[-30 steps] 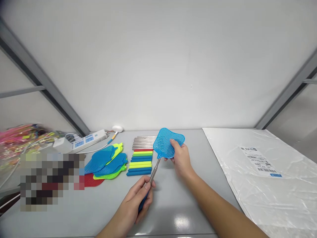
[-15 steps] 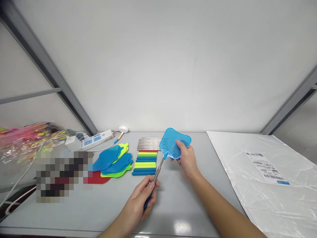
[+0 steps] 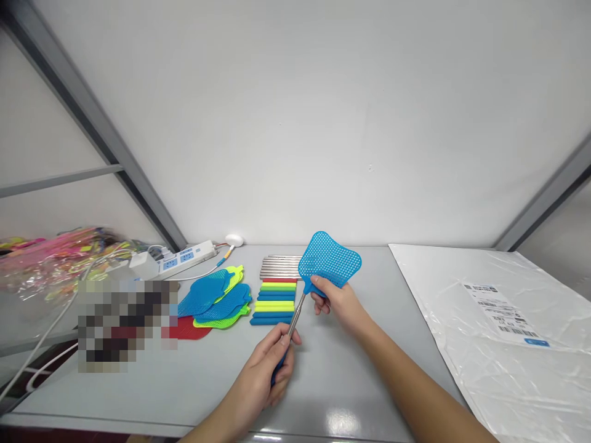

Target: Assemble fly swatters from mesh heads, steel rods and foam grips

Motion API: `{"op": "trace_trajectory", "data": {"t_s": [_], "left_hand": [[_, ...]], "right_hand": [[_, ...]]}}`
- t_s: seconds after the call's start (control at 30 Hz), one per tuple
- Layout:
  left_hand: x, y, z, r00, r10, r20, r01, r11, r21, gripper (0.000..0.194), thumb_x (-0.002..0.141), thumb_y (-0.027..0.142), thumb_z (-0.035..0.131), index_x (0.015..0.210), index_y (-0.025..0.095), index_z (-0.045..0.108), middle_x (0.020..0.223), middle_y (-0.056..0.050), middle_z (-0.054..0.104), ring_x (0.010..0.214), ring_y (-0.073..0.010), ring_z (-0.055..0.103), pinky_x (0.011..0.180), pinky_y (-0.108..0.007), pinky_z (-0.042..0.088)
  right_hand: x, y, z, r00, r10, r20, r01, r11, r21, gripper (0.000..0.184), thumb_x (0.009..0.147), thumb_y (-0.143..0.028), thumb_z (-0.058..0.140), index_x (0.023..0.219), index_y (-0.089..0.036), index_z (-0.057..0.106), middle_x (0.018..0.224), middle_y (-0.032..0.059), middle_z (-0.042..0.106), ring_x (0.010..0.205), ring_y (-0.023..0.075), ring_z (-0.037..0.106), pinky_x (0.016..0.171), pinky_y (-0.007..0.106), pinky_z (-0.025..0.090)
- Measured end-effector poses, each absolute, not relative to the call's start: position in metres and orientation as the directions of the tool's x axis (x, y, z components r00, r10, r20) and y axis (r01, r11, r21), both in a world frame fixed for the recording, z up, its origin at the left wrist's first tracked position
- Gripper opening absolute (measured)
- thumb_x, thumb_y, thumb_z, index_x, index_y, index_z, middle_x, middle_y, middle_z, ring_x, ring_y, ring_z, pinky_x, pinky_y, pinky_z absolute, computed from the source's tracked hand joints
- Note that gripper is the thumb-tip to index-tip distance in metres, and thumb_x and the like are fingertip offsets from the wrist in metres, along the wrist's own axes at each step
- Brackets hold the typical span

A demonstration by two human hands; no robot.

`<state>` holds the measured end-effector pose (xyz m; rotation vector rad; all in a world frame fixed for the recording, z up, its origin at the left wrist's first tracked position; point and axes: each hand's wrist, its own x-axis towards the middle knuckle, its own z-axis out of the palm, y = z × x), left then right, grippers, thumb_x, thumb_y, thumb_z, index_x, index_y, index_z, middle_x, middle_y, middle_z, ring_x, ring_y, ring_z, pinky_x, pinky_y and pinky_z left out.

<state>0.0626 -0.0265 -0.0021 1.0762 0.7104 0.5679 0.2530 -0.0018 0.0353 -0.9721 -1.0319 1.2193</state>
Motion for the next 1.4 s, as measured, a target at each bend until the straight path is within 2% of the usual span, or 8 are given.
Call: {"op": "trace_trajectory", "data": {"t_s": [0.17, 0.37, 0.67, 0.93, 1.1, 1.23, 1.3, 1.4], "left_hand": [[0.063, -0.027, -0.001, 0.662, 0.720, -0.208, -0.091, 0.352, 0.931, 0.031, 0.095, 0.052, 0.041, 0.099, 0.022, 0.048, 0.055, 0.010, 0.031, 0.036, -0.0049, 0.015, 0.036, -0.020, 0.015], [0.062, -0.028, 0.002, 0.693, 0.696, -0.187, -0.092, 0.343, 0.935, 0.027, 0.096, 0.047, 0.042, 0.099, 0.021, 0.047, 0.055, 0.010, 0.031, 0.039, -0.0056, 0.017, 0.038, -0.021, 0.013], [0.061, -0.026, 0.006, 0.678, 0.713, -0.179, -0.035, 0.274, 0.961, 0.032, 0.096, 0.051, 0.040, 0.099, 0.020, 0.048, 0.054, 0.011, 0.024, 0.041, -0.0067, 0.015, 0.040, -0.022, 0.012], [0.039, -0.015, 0.037, 0.592, 0.802, -0.085, 0.232, -0.069, 0.970, 0.034, 0.096, 0.049, 0.041, 0.091, 0.019, 0.056, 0.064, 0.004, 0.039, 0.058, -0.0128, 0.035, 0.054, -0.023, 0.026], [0.032, -0.016, 0.040, 0.532, 0.846, 0.021, 0.455, -0.307, 0.836, 0.026, 0.096, 0.042, 0.042, 0.091, 0.024, 0.060, 0.066, -0.001, 0.055, 0.057, -0.0175, 0.046, 0.055, -0.026, 0.021], [0.033, -0.018, 0.039, 0.453, 0.887, 0.092, 0.602, -0.380, 0.702, 0.022, 0.094, 0.038, 0.045, 0.093, 0.026, 0.064, 0.064, -0.003, 0.059, 0.053, -0.0191, 0.047, 0.055, -0.027, 0.017], [0.032, -0.017, 0.042, 0.447, 0.889, 0.099, 0.602, -0.381, 0.702, 0.022, 0.094, 0.038, 0.045, 0.093, 0.026, 0.063, 0.065, -0.003, 0.059, 0.053, -0.0188, 0.047, 0.055, -0.027, 0.018], [0.029, -0.015, 0.048, 0.523, 0.851, 0.042, 0.473, -0.331, 0.816, 0.025, 0.095, 0.041, 0.044, 0.089, 0.023, 0.060, 0.067, -0.002, 0.056, 0.060, -0.0173, 0.049, 0.056, -0.026, 0.025]], "right_hand": [[0.261, -0.003, 0.038, -0.025, 0.998, 0.060, -0.077, 0.058, -0.995, 0.042, 0.085, -0.051, 0.058, 0.060, -0.021, 0.042, 0.056, -0.0053, 0.040, 0.049, 0.0094, 0.038, 0.050, 0.024, 0.035], [0.276, -0.004, 0.041, -0.161, 0.983, 0.087, 0.017, 0.091, -0.996, 0.040, 0.086, -0.046, 0.058, 0.060, -0.020, 0.043, 0.057, -0.0046, 0.040, 0.052, 0.0102, 0.036, 0.052, 0.025, 0.031], [0.271, -0.003, 0.035, -0.252, 0.967, 0.049, -0.087, 0.028, -0.996, 0.039, 0.085, -0.048, 0.061, 0.062, -0.020, 0.045, 0.057, -0.0048, 0.038, 0.054, 0.0105, 0.034, 0.051, 0.025, 0.030], [0.252, -0.009, 0.041, -0.222, 0.962, 0.159, -0.120, 0.135, -0.984, 0.043, 0.090, -0.048, 0.052, 0.059, -0.022, 0.039, 0.056, -0.0050, 0.035, 0.053, 0.0111, 0.035, 0.052, 0.026, 0.032], [0.241, -0.012, 0.042, -0.200, 0.965, 0.166, -0.131, 0.142, -0.981, 0.044, 0.092, -0.047, 0.049, 0.058, -0.022, 0.039, 0.057, -0.0043, 0.036, 0.054, 0.0113, 0.035, 0.053, 0.027, 0.032], [0.235, -0.014, 0.043, -0.178, 0.968, 0.174, -0.141, 0.150, -0.979, 0.045, 0.093, -0.047, 0.048, 0.056, -0.022, 0.038, 0.056, -0.0043, 0.035, 0.053, 0.0113, 0.034, 0.052, 0.027, 0.030], [0.234, -0.015, 0.044, -0.148, 0.975, 0.167, -0.126, 0.149, -0.981, 0.046, 0.091, -0.048, 0.050, 0.056, -0.022, 0.038, 0.055, -0.0044, 0.035, 0.052, 0.0112, 0.033, 0.052, 0.027, 0.030], [0.235, -0.017, 0.046, -0.093, 0.988, 0.122, -0.024, 0.120, -0.992, 0.047, 0.090, -0.051, 0.053, 0.055, -0.021, 0.040, 0.054, -0.0041, 0.037, 0.052, 0.0114, 0.034, 0.052, 0.027, 0.030]]}}
